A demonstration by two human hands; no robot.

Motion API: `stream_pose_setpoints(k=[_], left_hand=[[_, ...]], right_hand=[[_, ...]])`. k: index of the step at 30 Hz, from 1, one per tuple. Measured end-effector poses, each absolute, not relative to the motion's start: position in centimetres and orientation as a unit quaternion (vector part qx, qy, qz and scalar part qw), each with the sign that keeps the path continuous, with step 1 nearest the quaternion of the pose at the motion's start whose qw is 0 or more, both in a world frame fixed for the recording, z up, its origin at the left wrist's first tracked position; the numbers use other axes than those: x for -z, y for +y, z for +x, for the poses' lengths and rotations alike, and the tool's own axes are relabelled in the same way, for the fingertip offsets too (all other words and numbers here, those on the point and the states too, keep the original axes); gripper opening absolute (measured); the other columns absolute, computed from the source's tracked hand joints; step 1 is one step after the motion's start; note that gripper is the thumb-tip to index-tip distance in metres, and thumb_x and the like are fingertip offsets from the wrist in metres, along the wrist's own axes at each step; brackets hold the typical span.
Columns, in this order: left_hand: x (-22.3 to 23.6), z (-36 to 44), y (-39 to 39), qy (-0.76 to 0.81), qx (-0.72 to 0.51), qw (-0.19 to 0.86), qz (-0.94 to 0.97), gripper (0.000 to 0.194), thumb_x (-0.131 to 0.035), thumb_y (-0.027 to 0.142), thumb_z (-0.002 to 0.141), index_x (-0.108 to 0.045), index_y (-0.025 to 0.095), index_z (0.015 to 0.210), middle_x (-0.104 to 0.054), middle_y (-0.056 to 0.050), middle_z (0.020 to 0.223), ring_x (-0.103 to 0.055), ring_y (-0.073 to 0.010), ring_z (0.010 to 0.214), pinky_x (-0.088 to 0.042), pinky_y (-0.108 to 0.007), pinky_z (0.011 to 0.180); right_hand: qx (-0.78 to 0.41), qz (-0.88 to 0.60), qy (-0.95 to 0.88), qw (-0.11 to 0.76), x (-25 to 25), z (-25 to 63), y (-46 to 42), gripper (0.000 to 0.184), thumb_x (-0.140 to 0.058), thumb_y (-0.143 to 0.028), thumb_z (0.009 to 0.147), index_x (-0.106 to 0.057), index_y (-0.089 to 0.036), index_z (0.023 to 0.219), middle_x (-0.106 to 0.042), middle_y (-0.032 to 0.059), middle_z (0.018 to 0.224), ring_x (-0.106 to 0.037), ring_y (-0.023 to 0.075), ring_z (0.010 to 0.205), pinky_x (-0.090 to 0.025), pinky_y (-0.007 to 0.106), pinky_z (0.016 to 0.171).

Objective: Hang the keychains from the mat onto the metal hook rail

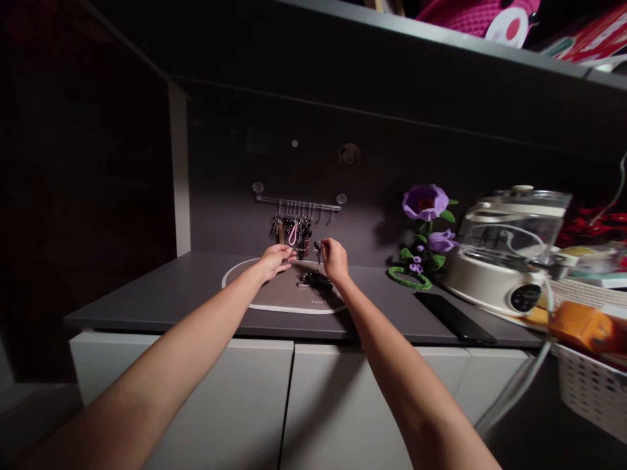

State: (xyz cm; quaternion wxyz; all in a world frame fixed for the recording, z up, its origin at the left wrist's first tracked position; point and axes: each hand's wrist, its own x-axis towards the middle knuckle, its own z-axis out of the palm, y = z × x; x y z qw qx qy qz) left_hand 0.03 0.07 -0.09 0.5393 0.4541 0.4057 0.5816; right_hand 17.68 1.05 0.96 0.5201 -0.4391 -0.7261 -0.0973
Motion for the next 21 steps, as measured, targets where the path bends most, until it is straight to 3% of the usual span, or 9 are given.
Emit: stream_pose_setpoints(k=[8, 16, 21], left_hand=[[0.6, 0.7, -0.2, 0.43, -0.535, 0.48, 0.545, 0.006, -0.063, 0.016, 0.07, -0.058, 0.016, 0.066, -0.061, -0.001, 0.065, -0.057, -0.012, 0.066, -0.042, -0.026, 0.065], [0.4, 1.0, -0.7, 0.437, -0.541, 0.453, 0.558, 0.003, -0.059, 0.015, 0.071, -0.058, 0.017, 0.069, -0.062, -0.002, 0.071, -0.056, -0.0128, 0.07, -0.039, -0.025, 0.063], [0.2, 1.0, -0.7, 0.439, -0.548, 0.465, 0.539, 0.004, -0.06, 0.016, 0.071, -0.057, 0.017, 0.069, -0.064, -0.003, 0.074, -0.057, -0.013, 0.071, -0.04, -0.024, 0.062]], right_hand=[[0.101, -0.424, -0.713, 0.549, -3.1, 17.5, 2.3, 0.023, -0.045, -0.026, 0.079, -0.064, -0.018, 0.088, -0.066, 0.0094, 0.088, -0.059, 0.019, 0.078, -0.046, 0.034, 0.073], [0.116, -0.41, -0.749, 0.508, -5.6, 16.8, 3.1, 0.022, -0.049, -0.02, 0.077, -0.069, -0.017, 0.087, -0.066, 0.0086, 0.086, -0.06, 0.018, 0.077, -0.047, 0.033, 0.073], [0.065, -0.421, -0.749, 0.508, -6.8, 16.4, 4.2, 0.018, -0.054, -0.019, 0.074, -0.069, -0.017, 0.085, -0.068, 0.008, 0.086, -0.062, 0.0185, 0.077, -0.048, 0.032, 0.073]])
